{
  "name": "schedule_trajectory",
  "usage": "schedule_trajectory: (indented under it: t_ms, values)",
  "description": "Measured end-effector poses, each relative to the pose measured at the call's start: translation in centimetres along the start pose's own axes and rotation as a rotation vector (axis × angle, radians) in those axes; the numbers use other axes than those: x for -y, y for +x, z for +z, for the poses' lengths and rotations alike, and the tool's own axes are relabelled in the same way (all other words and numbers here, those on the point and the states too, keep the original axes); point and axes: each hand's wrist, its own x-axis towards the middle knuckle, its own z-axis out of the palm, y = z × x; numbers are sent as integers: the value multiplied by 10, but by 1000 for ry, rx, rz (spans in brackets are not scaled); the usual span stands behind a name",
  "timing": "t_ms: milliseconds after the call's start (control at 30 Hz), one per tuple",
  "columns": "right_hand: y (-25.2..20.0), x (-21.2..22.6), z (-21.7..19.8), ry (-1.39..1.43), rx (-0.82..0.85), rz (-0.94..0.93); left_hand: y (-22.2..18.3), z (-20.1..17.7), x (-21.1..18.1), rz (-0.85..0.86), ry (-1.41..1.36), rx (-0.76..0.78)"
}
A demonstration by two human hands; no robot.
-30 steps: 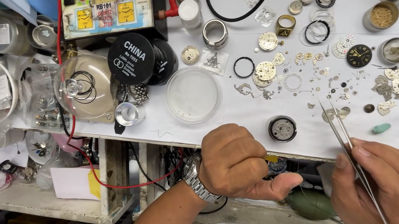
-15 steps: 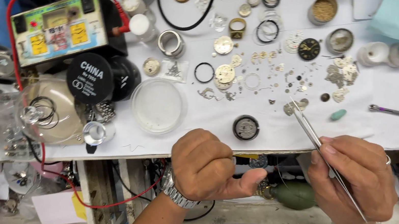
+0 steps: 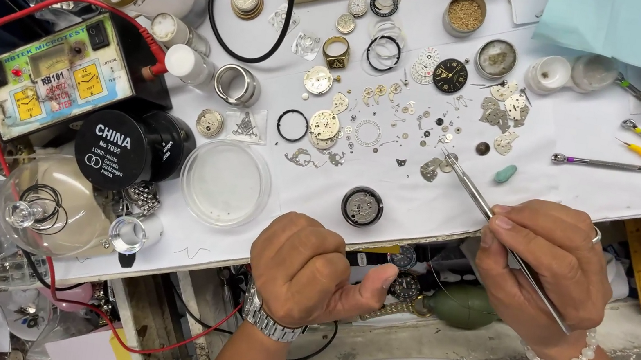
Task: Repairing or assembling a watch movement by placing tiny gears and components using tweezers.
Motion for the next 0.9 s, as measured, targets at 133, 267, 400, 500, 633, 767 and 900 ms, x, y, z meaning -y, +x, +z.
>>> schedule_trajectory:
  t_ms: [133,267,400,500,633,767,900]
  values:
    - [1,0,0,-1,-5,-4,0,-1,0,-1,-1,9]
    - [0,-4,-2,-6,-7,-14,-1,-1,0,-7,-3,16]
    - [2,-8,-3,-10,9,-38,-1,-1,0,-4,-11,13]
    - [3,-8,-3,-29,12,-29,-1,0,0,-3,-8,4]
    - [8,-8,-1,-43,4,-6,-1,0,0,-7,-6,9]
    - [13,-6,2,-31,-17,-6,-2,-1,1,1,-1,13]
    - [17,-1,1,-14,12,-26,-2,-1,1,1,-5,22]
